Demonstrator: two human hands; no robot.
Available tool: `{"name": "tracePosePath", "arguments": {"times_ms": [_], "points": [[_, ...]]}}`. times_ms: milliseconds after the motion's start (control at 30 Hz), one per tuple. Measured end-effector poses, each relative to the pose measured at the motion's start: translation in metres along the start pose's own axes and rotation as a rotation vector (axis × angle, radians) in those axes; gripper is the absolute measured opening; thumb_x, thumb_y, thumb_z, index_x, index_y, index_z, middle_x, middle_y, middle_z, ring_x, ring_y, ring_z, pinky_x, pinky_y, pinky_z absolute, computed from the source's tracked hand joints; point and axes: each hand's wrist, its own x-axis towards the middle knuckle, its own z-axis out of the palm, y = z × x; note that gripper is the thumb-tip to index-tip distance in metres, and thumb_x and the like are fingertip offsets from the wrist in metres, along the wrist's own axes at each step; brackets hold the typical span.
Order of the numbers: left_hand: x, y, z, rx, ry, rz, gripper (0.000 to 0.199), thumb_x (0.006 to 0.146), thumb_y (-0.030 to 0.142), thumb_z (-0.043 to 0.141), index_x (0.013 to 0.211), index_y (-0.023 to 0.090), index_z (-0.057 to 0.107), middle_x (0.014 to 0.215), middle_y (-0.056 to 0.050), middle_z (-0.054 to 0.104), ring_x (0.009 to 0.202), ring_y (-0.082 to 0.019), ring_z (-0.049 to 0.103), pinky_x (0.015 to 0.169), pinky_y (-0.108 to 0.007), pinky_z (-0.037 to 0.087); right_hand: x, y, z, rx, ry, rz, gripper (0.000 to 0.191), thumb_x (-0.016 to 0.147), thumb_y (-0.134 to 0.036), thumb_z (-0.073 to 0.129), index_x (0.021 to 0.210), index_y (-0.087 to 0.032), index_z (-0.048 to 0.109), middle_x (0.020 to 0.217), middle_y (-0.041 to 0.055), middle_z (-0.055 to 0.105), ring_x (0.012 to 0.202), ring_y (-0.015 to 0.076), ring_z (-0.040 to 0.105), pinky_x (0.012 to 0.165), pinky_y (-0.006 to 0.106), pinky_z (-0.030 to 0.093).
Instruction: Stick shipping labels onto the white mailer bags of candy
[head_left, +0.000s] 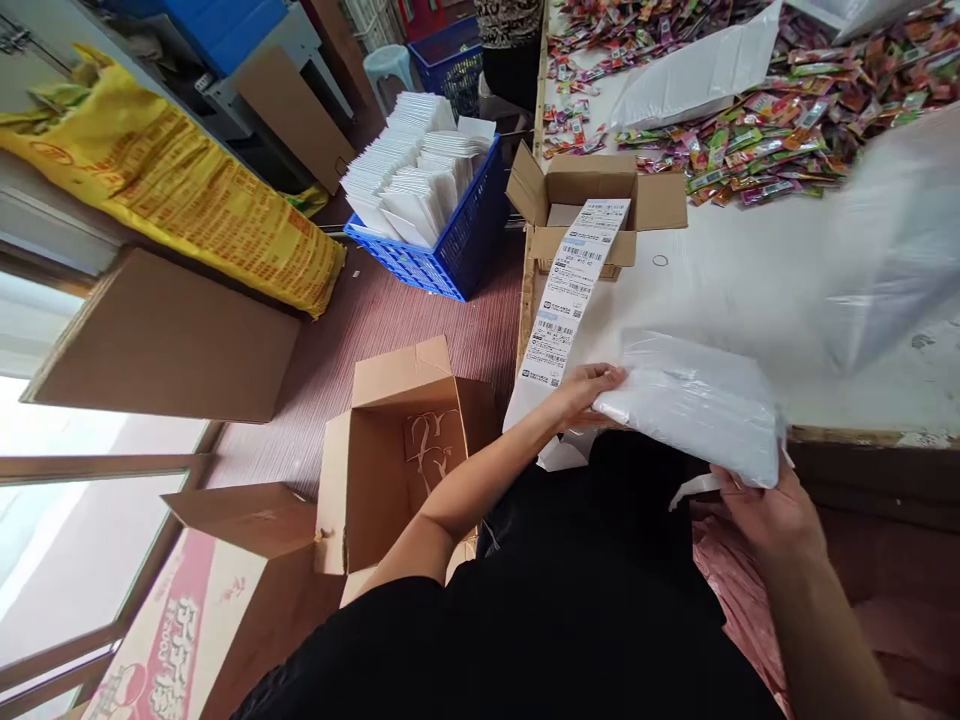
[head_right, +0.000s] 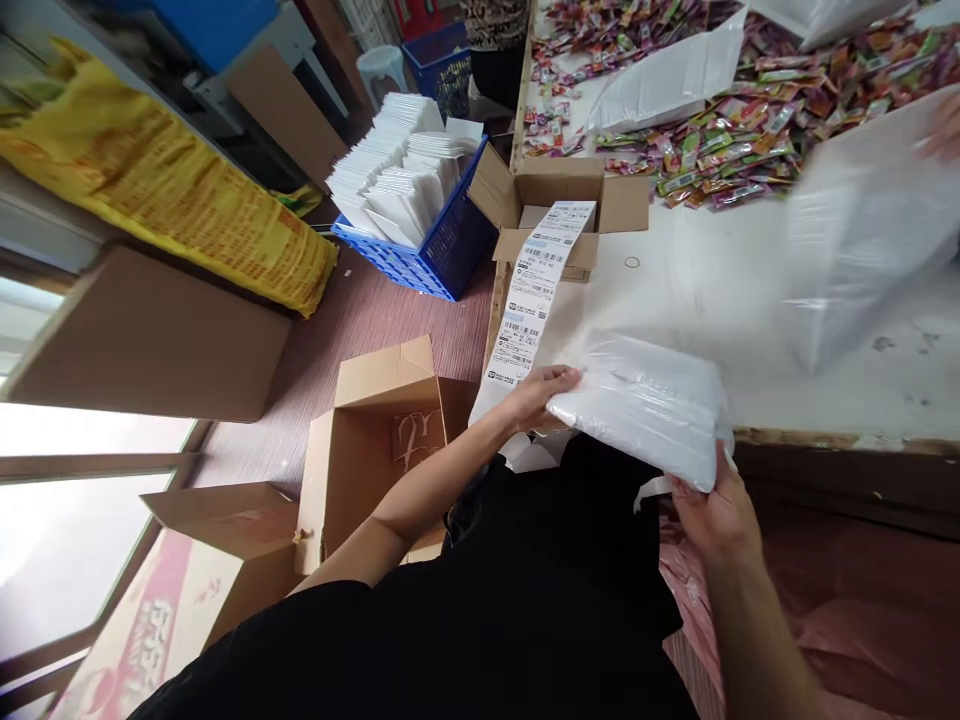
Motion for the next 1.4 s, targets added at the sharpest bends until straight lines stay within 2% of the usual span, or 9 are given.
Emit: {"name": "tracePosePath", "arguments": {"times_ms": [133, 200, 333, 467, 600, 800, 1000, 1167, 1400], "points": [[-0.004, 0.009, -0.036, 0.547, 0.613, 0.39, 0.042, 0.083, 0.043, 0.071, 0.116, 0.018, 0.061, 0.133, -0.016, 0.056, 0.123, -0.03, 0.05, 0.102, -0.044, 0.042, -0.028, 0.007, 0.057, 0.117, -0.056, 0.086, 0.043, 0.087, -0.066, 0.049, 0.075, -0.027, 0.037, 0.055, -0.0076, 0.022, 0.047, 0.0109, 0.018, 0.046, 0.029, 0.03], [0.0, 0.011, -0.058, 0.73, 0.714, 0.373, 0.039, 0.076, 0.036, 0.079, 0.107, 0.018, 0.064, 0.141, -0.017, 0.049, 0.138, -0.036, 0.035, 0.109, -0.051, 0.033, -0.038, 0.007, 0.082, 0.094, -0.243, 0.181, 0.047, 0.081, -0.068, 0.056, 0.072, -0.026, 0.036, 0.058, -0.0065, 0.025, 0.049, 0.0109, 0.022, 0.044, 0.028, 0.025], [0.01, 0.005, -0.082, 0.693, 0.591, 0.327, 0.014, 0.084, 0.03, 0.068, 0.085, 0.018, 0.061, 0.117, -0.014, 0.061, 0.12, -0.029, 0.052, 0.104, -0.045, 0.038, -0.041, 0.003, 0.105, 0.023, -0.447, 0.259, 0.044, 0.075, -0.06, 0.072, 0.072, -0.023, 0.049, 0.06, -0.0044, 0.037, 0.052, 0.0095, 0.031, 0.045, 0.026, 0.027], [0.018, 0.0, -0.077, 0.675, 0.6, 0.306, 0.036, 0.071, 0.042, 0.081, 0.087, 0.018, 0.06, 0.122, -0.013, 0.061, 0.123, -0.032, 0.048, 0.103, -0.046, 0.038, -0.032, 0.0, 0.1, -0.193, -0.513, 0.169, 0.045, 0.08, -0.066, 0.064, 0.083, -0.021, 0.063, 0.059, -0.0032, 0.046, 0.051, 0.011, 0.04, 0.045, 0.025, 0.033], [0.005, 0.009, -0.071, 0.27, 0.368, 0.302, 0.036, 0.074, 0.046, 0.077, 0.086, 0.016, 0.062, 0.1, -0.009, 0.068, 0.099, -0.024, 0.062, 0.087, -0.038, 0.049, -0.034, -0.015, 0.089, -0.397, -0.737, 0.029, 0.045, 0.085, -0.064, 0.059, 0.081, -0.02, 0.07, 0.069, 0.0048, 0.064, 0.069, 0.0191, 0.062, 0.059, 0.029, 0.049], [-0.062, 0.028, -0.043, -0.073, 0.129, 0.385, 0.037, 0.069, 0.041, 0.084, 0.092, 0.016, 0.069, 0.094, -0.005, 0.071, 0.088, -0.018, 0.066, 0.083, -0.032, 0.051, -0.03, -0.065, 0.102, -0.417, -0.266, -0.494, 0.049, 0.085, -0.045, 0.069, 0.128, -0.024, 0.059, 0.097, 0.0046, 0.072, 0.063, 0.0137, 0.058, 0.057, 0.028, 0.05], [-0.07, 0.027, -0.031, -0.399, -0.167, -0.039, 0.04, 0.086, 0.049, 0.064, 0.1, 0.012, 0.069, 0.099, -0.015, 0.074, 0.109, -0.03, 0.067, 0.095, -0.044, 0.05, -0.019, -0.07, 0.127, -0.607, -0.297, -1.092, 0.016, 0.093, -0.017, 0.058, 0.099, -0.026, 0.069, 0.083, 0.0007, 0.073, 0.068, 0.0151, 0.065, 0.063, 0.03, 0.05], [-0.053, 0.029, -0.044, -0.65, -0.028, -0.145, 0.037, 0.098, 0.034, 0.04, 0.105, 0.008, 0.066, 0.096, -0.017, 0.075, 0.109, -0.029, 0.068, 0.101, -0.046, 0.048, -0.023, -0.074, 0.123, -0.667, -0.281, -1.179, 0.015, 0.092, -0.014, 0.059, 0.085, -0.025, 0.065, 0.084, 0.0028, 0.069, 0.078, 0.0183, 0.062, 0.069, 0.032, 0.049], [-0.06, 0.028, -0.037, -0.674, 0.048, -0.072, 0.037, 0.095, 0.033, 0.042, 0.114, 0.009, 0.062, 0.107, -0.017, 0.073, 0.115, -0.03, 0.066, 0.103, -0.046, 0.049, -0.014, -0.075, 0.13, -0.652, -0.398, -1.043, 0.017, 0.095, -0.017, 0.057, 0.107, -0.026, 0.065, 0.1, 0.0031, 0.072, 0.088, 0.02, 0.065, 0.074, 0.034, 0.05]]}}
